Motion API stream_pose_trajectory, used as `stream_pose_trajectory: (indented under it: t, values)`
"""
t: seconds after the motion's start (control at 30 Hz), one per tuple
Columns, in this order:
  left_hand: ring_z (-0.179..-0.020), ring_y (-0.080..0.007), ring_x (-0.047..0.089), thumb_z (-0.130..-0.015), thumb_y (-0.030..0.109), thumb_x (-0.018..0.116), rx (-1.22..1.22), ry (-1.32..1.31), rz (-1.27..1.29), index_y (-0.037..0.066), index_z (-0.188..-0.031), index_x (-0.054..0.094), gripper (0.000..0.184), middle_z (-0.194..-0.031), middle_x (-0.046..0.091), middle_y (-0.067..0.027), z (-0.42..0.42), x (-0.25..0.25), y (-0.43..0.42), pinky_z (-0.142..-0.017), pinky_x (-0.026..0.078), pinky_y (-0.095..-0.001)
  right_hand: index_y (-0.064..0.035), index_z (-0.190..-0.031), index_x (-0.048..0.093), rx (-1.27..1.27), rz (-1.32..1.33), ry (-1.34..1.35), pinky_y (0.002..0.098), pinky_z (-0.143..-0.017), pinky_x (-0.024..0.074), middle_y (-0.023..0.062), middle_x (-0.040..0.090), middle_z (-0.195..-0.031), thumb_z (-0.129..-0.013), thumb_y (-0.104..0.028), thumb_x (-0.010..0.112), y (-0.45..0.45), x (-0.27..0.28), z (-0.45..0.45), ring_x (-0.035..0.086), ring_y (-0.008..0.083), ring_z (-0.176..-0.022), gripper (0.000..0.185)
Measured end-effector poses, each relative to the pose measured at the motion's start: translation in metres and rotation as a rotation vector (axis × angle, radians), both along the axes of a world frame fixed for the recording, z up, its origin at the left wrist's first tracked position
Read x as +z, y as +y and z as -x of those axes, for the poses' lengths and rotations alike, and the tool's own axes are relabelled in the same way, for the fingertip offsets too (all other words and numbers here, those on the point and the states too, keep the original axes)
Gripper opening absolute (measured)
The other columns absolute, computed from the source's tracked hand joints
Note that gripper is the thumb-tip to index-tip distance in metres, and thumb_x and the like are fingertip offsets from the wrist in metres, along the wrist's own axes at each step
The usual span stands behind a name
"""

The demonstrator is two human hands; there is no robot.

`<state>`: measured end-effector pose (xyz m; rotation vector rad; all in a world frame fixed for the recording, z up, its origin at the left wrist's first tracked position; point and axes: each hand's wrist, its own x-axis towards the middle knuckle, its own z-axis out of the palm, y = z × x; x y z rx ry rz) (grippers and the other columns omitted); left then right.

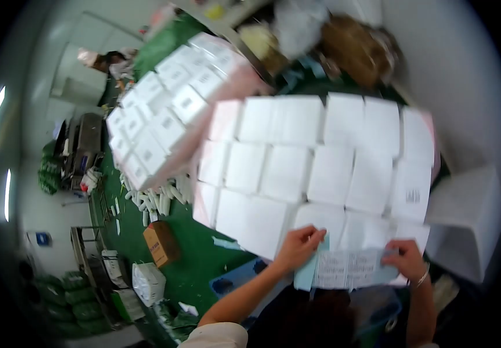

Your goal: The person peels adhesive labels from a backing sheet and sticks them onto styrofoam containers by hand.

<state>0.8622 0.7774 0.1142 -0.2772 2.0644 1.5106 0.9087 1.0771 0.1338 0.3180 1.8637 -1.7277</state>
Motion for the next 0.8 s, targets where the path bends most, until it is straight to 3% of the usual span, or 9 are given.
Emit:
stream_pose_trajectory:
  t: [0.07,0.2,0.23,0.37,0.43,0.47,0.57,0.73,0.8]
  values:
    - [-0.054,-0.0083,0.039,-0.092,0.03,0.062,0.063,0.001,0.043,-0.001,-0.077,0.063,0.035,-0.058,0.05,-0.004,-0.011,0.04,-0.01,-0.049,0.034,-0.0265,0.0014,-0.08,0.064,0.098,-0.075,-0.074,0.0247,-0.056,0.0433,0.0005,0.059,-0.063,-0.074,-0.012,0.069,-0.023,0.051,0.004,0.051,0.0062,-0.06,0.016]
    - [-0.053,-0.0228,0.056,-0.086,0.032,0.068,-0.114,0.5,0.317,0.003,-0.088,0.063,0.029,-0.069,0.06,-0.011,-0.015,0.092,-0.028,-0.049,0.044,-0.0342,0.0012,-0.09,0.065,0.331,-0.259,0.404,0.0309,-0.066,0.0491,0.014,0.066,-0.077,-0.076,-0.015,0.064,-0.065,0.114,0.019,0.06,0.0201,-0.066,0.022]
    - [-0.06,-0.027,0.061,-0.084,0.032,0.07,-0.145,0.649,0.229,0.006,-0.097,0.063,0.029,-0.079,0.063,-0.0094,-0.017,0.113,-0.028,-0.053,0.048,-0.0363,0.0009,-0.093,0.066,0.361,-0.218,0.4,0.0302,-0.067,0.0493,0.0137,0.066,-0.079,-0.076,-0.014,0.064,-0.079,0.137,0.024,0.061,0.02,-0.068,0.023]
    - [-0.077,-0.0254,0.065,-0.077,0.031,0.076,-0.292,0.683,0.006,0.011,-0.121,0.06,0.05,-0.097,0.065,-0.0106,-0.015,0.184,-0.032,-0.068,0.051,-0.0325,0.0011,-0.098,0.067,0.438,-0.091,0.24,0.0281,-0.074,0.0498,0.012,0.069,-0.085,-0.076,-0.011,0.062,-0.108,0.209,0.028,0.064,0.0178,-0.078,0.026]
    - [-0.09,-0.0265,0.065,-0.074,0.031,0.078,-0.392,0.709,-0.457,0.01,-0.129,0.055,0.063,-0.106,0.065,-0.0121,-0.012,0.202,-0.037,-0.078,0.049,-0.0336,0.0041,-0.097,0.067,0.318,0.102,0.243,0.0285,-0.08,0.0496,0.0118,0.07,-0.088,-0.074,-0.007,0.06,-0.119,0.229,0.023,0.064,0.0179,-0.083,0.027]
    - [-0.094,-0.0254,0.063,-0.075,0.029,0.079,-0.487,0.446,-0.543,0.006,-0.129,0.053,0.064,-0.111,0.065,-0.0113,-0.011,0.213,-0.043,-0.083,0.047,-0.0337,0.0041,-0.097,0.067,0.335,0.092,0.259,0.0285,-0.08,0.0496,0.0118,0.07,-0.088,-0.074,-0.007,0.06,-0.122,0.24,0.024,0.064,0.0179,-0.083,0.027]
    - [-0.081,-0.0159,0.056,-0.08,0.027,0.074,-0.621,0.2,-0.763,0.003,-0.123,0.055,0.052,-0.103,0.064,-0.007,-0.016,0.212,-0.051,-0.077,0.044,-0.0267,0.0074,-0.083,0.066,0.273,0.134,0.273,0.0307,-0.078,0.0514,0.017,0.07,-0.09,-0.061,-0.006,0.057,-0.129,0.275,0.018,0.066,0.0216,-0.08,0.028]
    - [-0.083,-0.0111,0.056,-0.085,0.021,0.069,-0.638,0.153,-0.859,-0.001,-0.112,0.064,0.036,-0.102,0.066,-0.0047,-0.039,0.226,-0.061,-0.076,0.043,-0.0221,0.0037,-0.071,0.061,0.318,0.148,0.263,0.0323,-0.076,0.0519,0.021,0.069,-0.09,-0.062,-0.005,0.057,-0.13,0.283,0.021,0.065,0.0245,-0.08,0.014]
    - [-0.088,-0.0139,0.058,-0.086,0.021,0.067,-0.631,0.145,-0.841,0.002,-0.12,0.062,0.038,-0.108,0.066,-0.0101,-0.043,0.22,-0.065,-0.084,0.044,-0.0211,0.0012,-0.085,0.066,0.36,-0.1,0.456,0.0341,-0.086,0.0501,0.0199,0.069,-0.102,-0.066,-0.005,0.058,-0.13,0.276,0.021,0.065,0.0282,-0.093,0.022]
